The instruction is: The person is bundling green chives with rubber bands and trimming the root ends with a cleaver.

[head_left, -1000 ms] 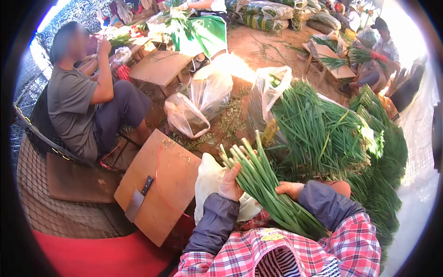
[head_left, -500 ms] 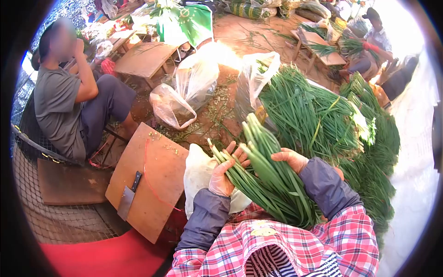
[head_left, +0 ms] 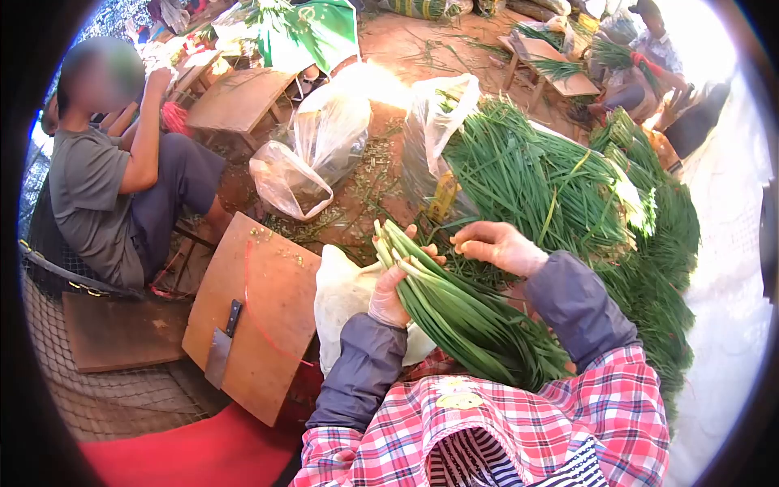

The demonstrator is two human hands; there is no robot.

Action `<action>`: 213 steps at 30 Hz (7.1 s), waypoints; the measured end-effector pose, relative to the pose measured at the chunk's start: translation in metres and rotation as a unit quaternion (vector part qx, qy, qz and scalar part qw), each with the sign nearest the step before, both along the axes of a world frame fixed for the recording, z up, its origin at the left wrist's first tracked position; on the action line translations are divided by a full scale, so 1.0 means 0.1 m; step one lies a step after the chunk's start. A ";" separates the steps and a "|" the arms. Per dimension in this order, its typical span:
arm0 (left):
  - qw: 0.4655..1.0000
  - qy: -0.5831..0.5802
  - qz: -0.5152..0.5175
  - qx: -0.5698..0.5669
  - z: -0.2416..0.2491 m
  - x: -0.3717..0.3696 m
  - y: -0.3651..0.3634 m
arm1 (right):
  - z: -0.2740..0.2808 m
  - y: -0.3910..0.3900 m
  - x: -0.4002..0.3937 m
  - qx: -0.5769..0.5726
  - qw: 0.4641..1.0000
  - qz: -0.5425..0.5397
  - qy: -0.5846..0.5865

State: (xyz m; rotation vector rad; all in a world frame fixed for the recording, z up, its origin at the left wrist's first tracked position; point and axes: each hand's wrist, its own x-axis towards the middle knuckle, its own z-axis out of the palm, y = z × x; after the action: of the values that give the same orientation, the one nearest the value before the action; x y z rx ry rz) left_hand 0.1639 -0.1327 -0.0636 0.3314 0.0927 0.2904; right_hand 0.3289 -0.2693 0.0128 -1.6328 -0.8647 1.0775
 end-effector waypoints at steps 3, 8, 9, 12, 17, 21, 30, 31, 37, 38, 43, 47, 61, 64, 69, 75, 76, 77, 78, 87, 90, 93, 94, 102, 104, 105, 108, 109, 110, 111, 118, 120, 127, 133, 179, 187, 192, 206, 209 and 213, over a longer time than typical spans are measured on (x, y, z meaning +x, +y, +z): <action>0.999 0.031 0.028 -0.022 0.14 0.04 -0.04 | 0.59 0.09 -0.34 -0.045 0.942 0.098 -0.318; 1.000 0.025 0.002 -0.012 0.26 0.03 -0.03 | 0.27 0.18 -0.28 -0.089 0.924 0.110 -0.356; 1.000 0.021 0.009 -0.006 0.26 0.02 -0.04 | 0.25 0.18 -0.30 -0.097 0.926 0.117 -0.345; 1.000 0.005 0.019 0.012 0.39 0.09 -0.09 | 0.32 0.22 -0.37 -0.149 0.902 0.139 -0.381; 1.000 -0.005 -0.022 0.013 0.31 0.08 -0.02 | 0.42 0.20 -0.27 -0.175 0.917 0.133 -0.334; 0.999 -0.015 -0.028 0.020 0.20 0.06 0.03 | 0.48 0.14 -0.12 -0.085 0.984 0.071 -0.137; 0.998 0.051 -0.040 0.002 0.13 -0.03 0.03 | 0.34 0.47 -0.13 0.068 0.974 0.026 -0.216; 0.998 0.043 -0.040 0.007 0.14 -0.04 0.01 | 0.18 0.45 -0.14 0.134 0.936 0.026 -0.326; 0.996 -0.031 -0.087 0.002 0.05 0.03 0.01 | 0.16 0.37 -0.28 0.157 0.782 -0.029 -0.603; 0.994 -0.043 -0.098 -0.015 0.03 0.04 0.01 | 0.13 0.39 -0.21 0.181 0.838 0.025 -0.514; 0.986 -0.128 -0.104 0.027 0.33 0.20 -0.07 | 0.76 0.79 0.26 0.204 0.913 0.123 -0.332; 0.989 -0.081 -0.118 0.044 0.31 0.24 -0.06 | 0.95 1.22 -0.05 -0.093 0.873 0.307 -0.368; 0.986 -0.021 -0.044 0.162 0.39 0.15 0.03 | 0.11 0.62 0.17 0.032 0.964 0.228 0.130; 0.986 0.019 -0.018 0.162 0.22 0.03 0.11 | -0.18 0.16 -0.01 -0.037 0.970 0.239 0.004; 0.970 0.084 -0.005 0.228 0.44 -0.04 -0.02 | -0.52 0.10 -0.31 -0.109 0.943 0.248 0.193; 0.903 0.091 0.185 0.377 0.86 -0.13 0.41 | -0.07 0.17 -0.46 0.036 0.984 0.158 0.079; 0.905 0.042 0.236 0.351 0.89 -0.21 0.64 | -0.16 0.13 -0.40 0.024 0.983 0.173 -0.051; 0.901 -0.010 0.285 0.326 0.94 -0.30 0.90 | -0.27 0.04 -0.33 -0.055 0.978 0.161 -0.118; 0.898 -0.040 0.300 0.319 1.04 -0.40 1.11 | -0.49 -0.12 -0.08 -0.148 0.955 0.189 -0.176; 0.828 -0.099 0.369 0.410 1.34 -0.38 1.39 | 0.84 0.05 0.15 0.210 0.923 -0.086 -0.310; 0.835 -0.119 0.363 0.395 1.36 -0.16 1.19 | 0.76 0.60 -0.36 0.370 0.858 -0.026 -0.355; 0.833 -0.116 0.368 0.397 1.38 -0.22 1.25 | -0.28 0.67 -0.62 0.099 0.885 0.167 -0.424; 0.834 -0.122 0.383 0.378 1.32 -0.31 1.34 | -0.61 0.52 -0.60 -0.047 0.884 0.237 -0.401; 0.813 -0.180 0.398 0.385 1.33 -0.70 1.63 | -0.18 -0.88 0.41 -0.285 0.931 0.036 -0.226; 0.815 -0.195 0.401 0.371 1.33 -0.68 1.62 | 0.10 -0.82 0.52 -0.182 0.963 -0.099 -0.173; 0.814 -0.205 0.396 0.371 1.34 -0.67 1.60 | 0.28 -0.78 0.49 -0.129 0.968 -0.151 -0.151; 0.812 -0.217 0.397 0.369 1.33 -0.67 1.54 | 0.79 -0.76 0.21 0.025 0.998 -0.054 0.024; 0.811 -0.214 0.398 0.371 1.33 -0.66 1.53 | 0.79 -0.79 0.12 0.055 0.993 0.060 0.085; 0.810 -0.210 0.400 0.374 1.35 -0.65 1.49 | 0.93 -0.75 -0.05 -0.004 0.982 0.153 0.112; 0.810 -0.205 0.400 0.376 1.35 -0.65 1.48 | 0.94 -0.65 -0.17 -0.035 0.957 0.281 0.056; 0.762 -0.146 0.450 0.442 1.54 -0.49 1.24 | 0.08 -0.04 -1.13 0.033 0.937 0.290 0.194; 0.698 -0.106 0.474 0.526 1.69 -0.44 0.99 | -0.38 0.40 -1.24 0.141 0.800 0.253 0.525; 0.416 -0.186 0.128 0.881 1.46 -0.47 0.06 | -0.11 0.73 -0.99 0.336 0.681 0.154 0.633; 0.365 -0.232 0.130 0.892 1.25 -0.52 0.00 | -0.22 0.77 -0.94 0.188 0.732 0.143 0.639; 0.781 0.350 0.083 0.510 0.89 -1.40 0.48 | -0.47 1.49 -0.98 0.225 0.766 0.053 0.600; 0.234 0.668 0.256 0.659 -0.37 -3.01 1.75 | -0.55 1.74 -0.97 0.277 0.691 0.125 0.656; 0.260 0.713 0.117 0.641 -0.76 -3.14 2.34 | -0.64 1.76 -0.93 0.282 0.672 0.149 0.668; 0.249 0.725 0.192 0.612 -0.74 -2.39 2.47 | -0.63 1.84 -0.70 0.207 0.697 0.221 0.650; 0.303 0.739 0.148 0.583 -0.88 -2.41 2.15 | -0.55 1.92 -0.72 0.151 0.717 0.273 0.623; 0.307 0.744 0.182 0.566 -1.01 -2.21 1.95 | -0.26 2.16 -0.75 0.071 0.771 0.301 0.557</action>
State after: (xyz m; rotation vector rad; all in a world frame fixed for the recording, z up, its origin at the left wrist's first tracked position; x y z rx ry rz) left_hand -0.0573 0.0621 -0.1642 2.0179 1.9795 0.3604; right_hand 0.2537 -0.0535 -0.0131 -0.3148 -0.5800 2.0297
